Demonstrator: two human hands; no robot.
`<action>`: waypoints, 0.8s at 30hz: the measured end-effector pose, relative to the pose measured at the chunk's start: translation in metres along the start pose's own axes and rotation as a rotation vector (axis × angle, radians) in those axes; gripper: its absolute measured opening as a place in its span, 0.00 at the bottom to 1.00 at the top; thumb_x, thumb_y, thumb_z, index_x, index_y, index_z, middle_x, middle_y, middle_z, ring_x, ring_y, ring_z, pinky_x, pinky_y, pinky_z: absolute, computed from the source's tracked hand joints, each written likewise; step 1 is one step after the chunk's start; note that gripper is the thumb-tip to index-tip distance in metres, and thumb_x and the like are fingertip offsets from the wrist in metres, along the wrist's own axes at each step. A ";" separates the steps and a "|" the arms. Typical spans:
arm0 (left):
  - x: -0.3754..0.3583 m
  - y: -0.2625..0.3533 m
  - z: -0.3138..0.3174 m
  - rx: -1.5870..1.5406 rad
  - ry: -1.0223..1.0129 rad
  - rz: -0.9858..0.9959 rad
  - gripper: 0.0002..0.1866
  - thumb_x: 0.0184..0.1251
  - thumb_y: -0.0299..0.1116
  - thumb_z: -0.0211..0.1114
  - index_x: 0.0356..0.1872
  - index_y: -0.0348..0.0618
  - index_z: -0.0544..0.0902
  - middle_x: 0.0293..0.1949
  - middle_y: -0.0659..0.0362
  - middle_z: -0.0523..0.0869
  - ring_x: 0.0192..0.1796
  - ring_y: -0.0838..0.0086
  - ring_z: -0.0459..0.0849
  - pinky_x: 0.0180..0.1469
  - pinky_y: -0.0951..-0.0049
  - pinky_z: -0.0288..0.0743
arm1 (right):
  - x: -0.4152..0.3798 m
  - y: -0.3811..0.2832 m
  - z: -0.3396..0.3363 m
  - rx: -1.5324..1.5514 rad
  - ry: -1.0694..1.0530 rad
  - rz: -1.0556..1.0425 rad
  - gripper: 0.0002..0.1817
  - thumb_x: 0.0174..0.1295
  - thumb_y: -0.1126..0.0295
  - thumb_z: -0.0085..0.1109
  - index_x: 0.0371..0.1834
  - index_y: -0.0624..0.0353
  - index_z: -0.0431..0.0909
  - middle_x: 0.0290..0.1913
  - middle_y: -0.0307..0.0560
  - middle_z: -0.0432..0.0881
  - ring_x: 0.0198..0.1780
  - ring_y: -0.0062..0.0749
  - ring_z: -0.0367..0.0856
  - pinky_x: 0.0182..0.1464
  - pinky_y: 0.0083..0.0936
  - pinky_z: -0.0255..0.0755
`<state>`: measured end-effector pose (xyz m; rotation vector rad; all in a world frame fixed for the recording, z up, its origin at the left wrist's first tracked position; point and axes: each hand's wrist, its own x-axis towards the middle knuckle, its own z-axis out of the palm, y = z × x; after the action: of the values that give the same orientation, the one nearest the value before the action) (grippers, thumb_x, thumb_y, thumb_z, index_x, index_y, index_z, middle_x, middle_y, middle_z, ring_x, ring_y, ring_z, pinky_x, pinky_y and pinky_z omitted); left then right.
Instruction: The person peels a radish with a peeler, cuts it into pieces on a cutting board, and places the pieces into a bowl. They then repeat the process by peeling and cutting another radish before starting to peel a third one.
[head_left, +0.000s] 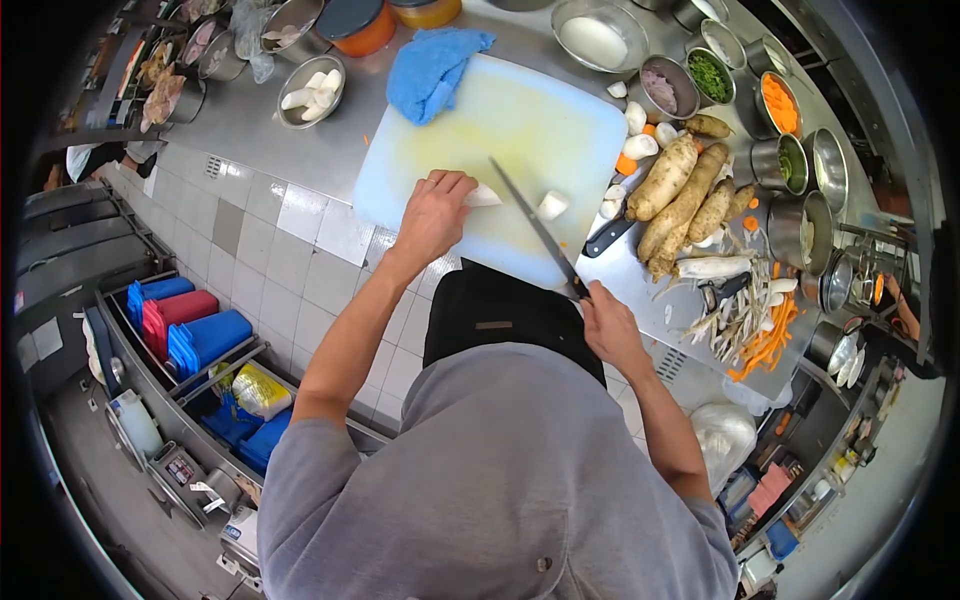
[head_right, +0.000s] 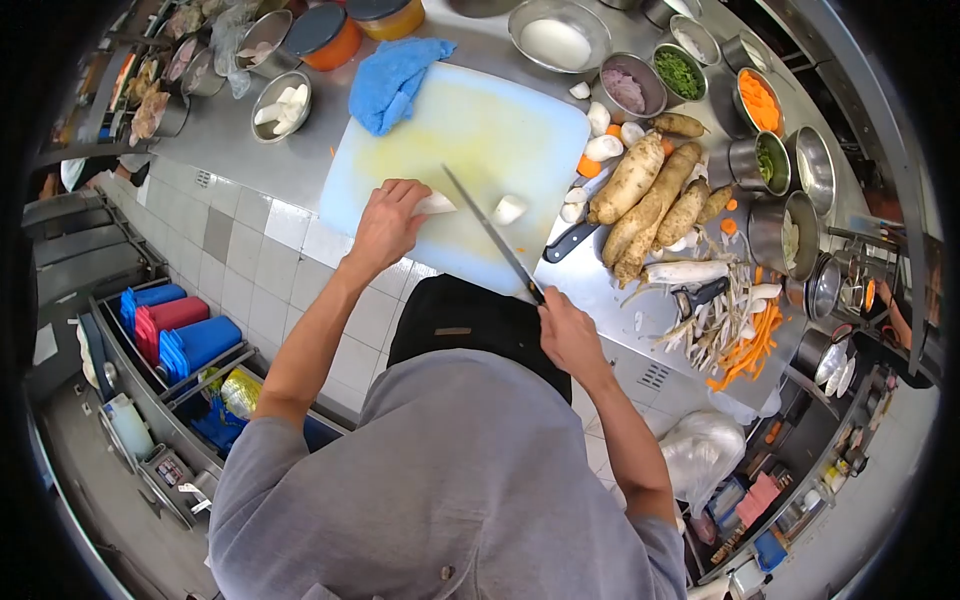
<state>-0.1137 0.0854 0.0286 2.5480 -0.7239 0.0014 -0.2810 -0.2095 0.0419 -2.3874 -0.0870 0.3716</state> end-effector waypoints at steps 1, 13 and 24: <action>0.001 0.004 0.000 0.015 0.023 0.007 0.20 0.52 0.29 0.74 0.48 0.42 0.82 0.49 0.55 0.83 0.56 0.60 0.79 0.57 0.60 0.70 | -0.006 0.001 -0.005 0.023 0.045 0.038 0.08 0.68 0.76 0.53 0.45 0.64 0.66 0.36 0.66 0.79 0.35 0.67 0.79 0.37 0.53 0.71; 0.045 0.081 0.073 -0.007 0.022 0.062 0.24 0.51 0.34 0.75 0.51 0.43 0.81 0.45 0.54 0.82 0.50 0.60 0.79 0.55 0.60 0.66 | -0.031 0.021 -0.017 0.103 0.272 0.276 0.07 0.68 0.76 0.54 0.43 0.65 0.66 0.28 0.66 0.78 0.31 0.66 0.78 0.33 0.51 0.68; 0.054 0.069 0.055 -0.345 -0.284 0.049 0.24 0.54 0.25 0.74 0.53 0.38 0.78 0.55 0.49 0.75 0.59 0.51 0.78 0.56 0.60 0.77 | -0.035 0.025 0.000 0.093 0.209 0.292 0.07 0.67 0.76 0.55 0.42 0.65 0.66 0.31 0.66 0.78 0.34 0.68 0.78 0.36 0.55 0.68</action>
<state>-0.1089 -0.0177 0.0183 2.2206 -0.8137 -0.4386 -0.3156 -0.2339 0.0334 -2.3337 0.3696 0.2511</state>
